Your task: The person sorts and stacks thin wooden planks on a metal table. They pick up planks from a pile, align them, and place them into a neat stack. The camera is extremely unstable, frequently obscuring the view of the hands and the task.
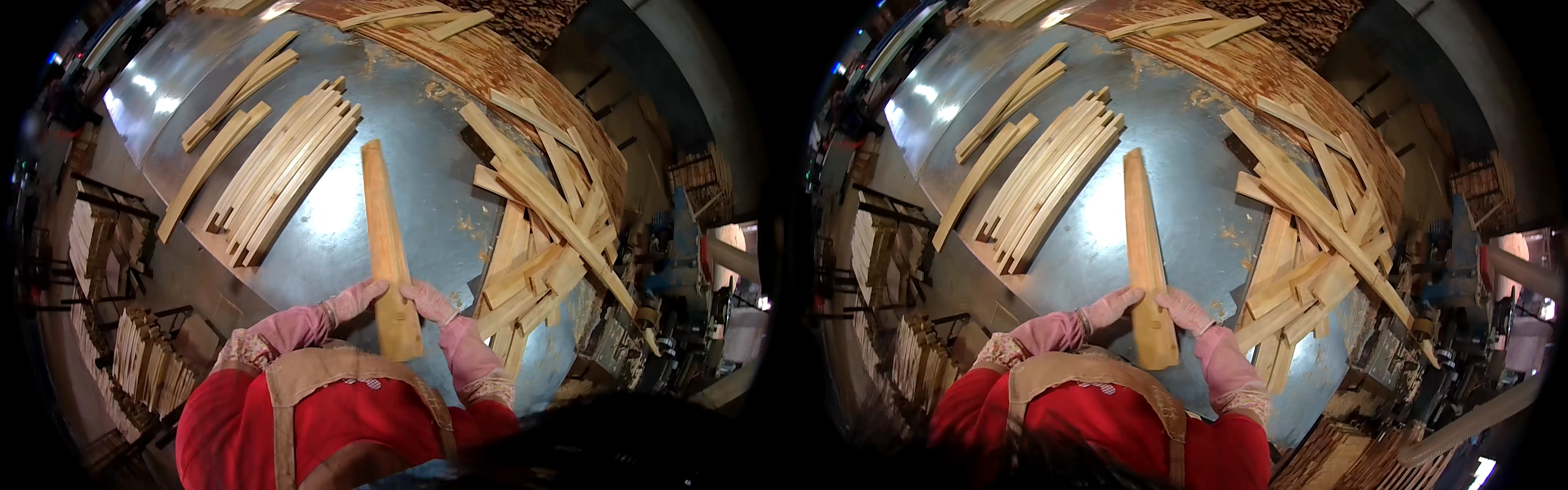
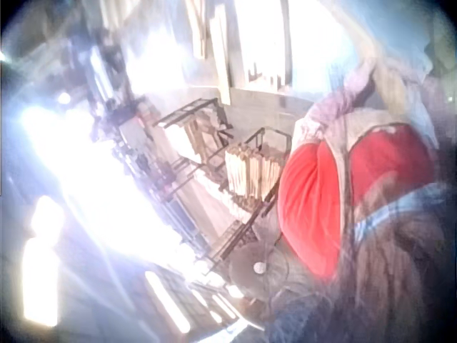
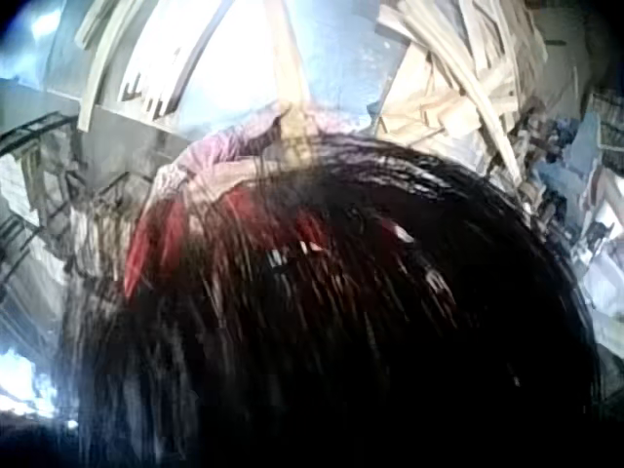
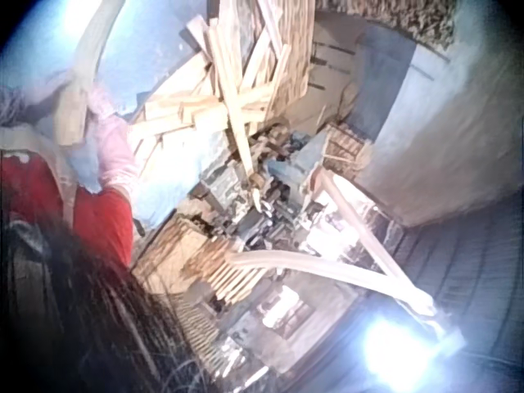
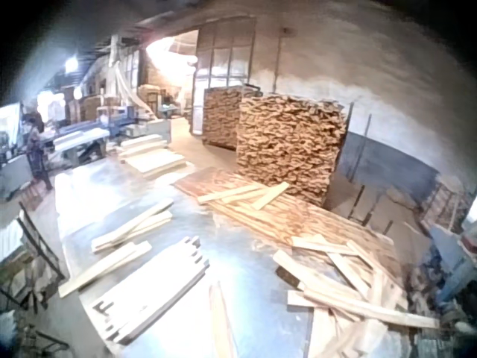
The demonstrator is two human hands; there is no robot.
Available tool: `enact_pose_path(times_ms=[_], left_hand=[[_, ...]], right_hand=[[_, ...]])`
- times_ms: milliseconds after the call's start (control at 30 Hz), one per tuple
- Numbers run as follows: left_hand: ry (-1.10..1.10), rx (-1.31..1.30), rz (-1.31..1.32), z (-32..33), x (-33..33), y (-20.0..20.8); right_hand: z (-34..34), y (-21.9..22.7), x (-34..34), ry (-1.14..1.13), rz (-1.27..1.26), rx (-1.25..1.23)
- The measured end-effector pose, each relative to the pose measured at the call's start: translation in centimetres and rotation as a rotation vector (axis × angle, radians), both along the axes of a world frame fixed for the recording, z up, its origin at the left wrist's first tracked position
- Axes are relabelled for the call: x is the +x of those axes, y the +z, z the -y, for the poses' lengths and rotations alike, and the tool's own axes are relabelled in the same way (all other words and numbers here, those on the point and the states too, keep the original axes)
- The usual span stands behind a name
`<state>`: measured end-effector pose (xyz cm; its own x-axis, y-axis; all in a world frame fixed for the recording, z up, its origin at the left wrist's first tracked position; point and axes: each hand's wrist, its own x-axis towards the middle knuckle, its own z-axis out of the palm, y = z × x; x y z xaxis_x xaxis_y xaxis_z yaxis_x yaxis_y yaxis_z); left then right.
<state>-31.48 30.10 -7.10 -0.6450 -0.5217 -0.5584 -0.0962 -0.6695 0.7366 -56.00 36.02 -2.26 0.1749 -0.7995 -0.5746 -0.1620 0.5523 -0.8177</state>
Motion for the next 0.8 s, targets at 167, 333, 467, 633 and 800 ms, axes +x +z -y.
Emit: enact_pose_path(times_ms=[167, 333, 467, 633, 800], left_hand=[[0.263, -0.217, 0.256, 3.6, -0.4, 3.4], [-0.167, -1.071, 1.322, 10.4, 6.8, 3.7], [-0.202, -1.392, 1.616, 15.5, 17.9, -1.3], [-0.25, -1.21, 1.004, 15.9, 14.7, 9.8], [-0.128, -0.484, 0.388, 13.9, 12.0, 11.0]], right_hand=[[1.0, -4.7, 1.9, -0.386, 0.177, -0.084], [1.2, -3.8, 2.5, -0.568, 0.353, -0.088], [2.1, -3.0, 3.4, -0.521, 0.298, -0.115], [5.8, -3.8, 6.9, -0.417, 0.159, -0.064], [13.7, -2.7, 17.8, -0.484, 0.305, -0.158]])
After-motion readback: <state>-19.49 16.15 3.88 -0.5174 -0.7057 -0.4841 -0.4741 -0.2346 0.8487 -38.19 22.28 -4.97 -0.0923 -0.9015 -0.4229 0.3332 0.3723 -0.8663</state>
